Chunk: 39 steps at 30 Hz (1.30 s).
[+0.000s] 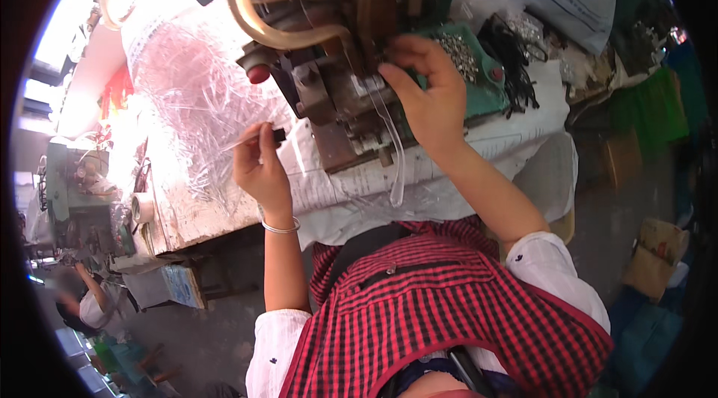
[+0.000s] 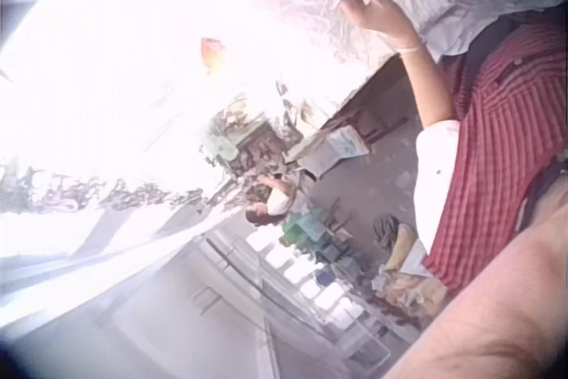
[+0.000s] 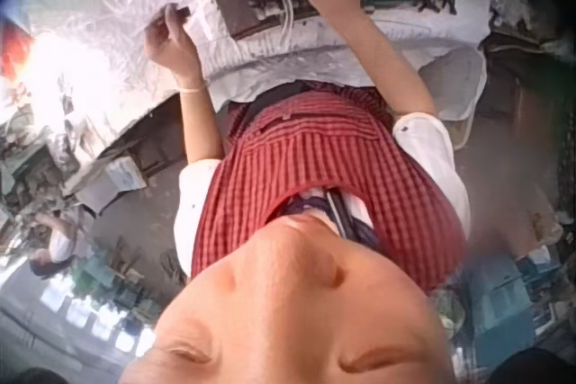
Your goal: The person repeatedly picks small metallic components from a tray and places them into a press machine, then removes the processed items. The cycle continues with consistent hand movements and no visible change in the final output location.
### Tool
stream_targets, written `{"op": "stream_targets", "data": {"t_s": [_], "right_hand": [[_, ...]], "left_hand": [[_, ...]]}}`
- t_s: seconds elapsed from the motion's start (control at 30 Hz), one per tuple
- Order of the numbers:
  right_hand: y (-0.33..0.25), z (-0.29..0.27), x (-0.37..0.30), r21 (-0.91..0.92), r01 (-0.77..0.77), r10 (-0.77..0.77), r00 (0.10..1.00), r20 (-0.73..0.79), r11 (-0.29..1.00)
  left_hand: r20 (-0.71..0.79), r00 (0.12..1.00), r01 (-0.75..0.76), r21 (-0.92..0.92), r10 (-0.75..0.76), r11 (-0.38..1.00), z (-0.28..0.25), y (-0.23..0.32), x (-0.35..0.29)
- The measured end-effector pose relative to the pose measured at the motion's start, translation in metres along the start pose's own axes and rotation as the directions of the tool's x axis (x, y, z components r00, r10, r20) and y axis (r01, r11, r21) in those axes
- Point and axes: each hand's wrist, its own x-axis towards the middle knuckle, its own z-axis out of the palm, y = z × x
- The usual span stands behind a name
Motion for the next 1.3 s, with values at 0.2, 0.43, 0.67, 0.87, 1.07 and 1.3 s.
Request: {"op": "stream_targets", "data": {"t_s": [0.2, 0.43, 0.67, 0.87, 1.07, 1.3], "right_hand": [[-0.009, 0.010, 0.002, 0.208, -0.138, 0.132, 0.990, 0.041, 0.968], [-0.054, -0.002, -0.003, 0.122, -0.106, 0.078, 0.973, 0.215, 0.987], [0.054, -0.113, 0.035, -0.444, -0.106, 0.059, 0.991, -0.117, 0.890], [0.054, -0.134, -0.012, -0.728, -0.055, 0.182, 0.979, 0.097, 0.684], [0.055, -0.119, -0.002, -0.877, 0.158, 0.073, 0.974, 0.213, 0.454], [0.062, -0.131, -0.022, -0.790, 0.026, 0.042, 0.997, 0.066, 0.612]], "left_hand": [[0.033, 0.874, -0.480, -0.087, 0.484, 0.873, 0.021, 0.085, 0.013], [0.417, 0.530, -0.818, 0.019, 0.739, 0.576, 0.054, 0.101, -0.002], [0.445, 0.429, -0.864, -0.051, 0.786, 0.500, 0.077, 0.091, 0.003], [0.440, 0.445, -0.858, -0.040, 0.780, 0.512, 0.077, 0.086, -0.001], [0.539, 0.573, -0.752, 0.045, 0.618, 0.658, 0.061, 0.101, -0.015], [0.412, 0.715, -0.699, 0.435, 0.564, 0.568, -0.027, 0.094, -0.047]]}}
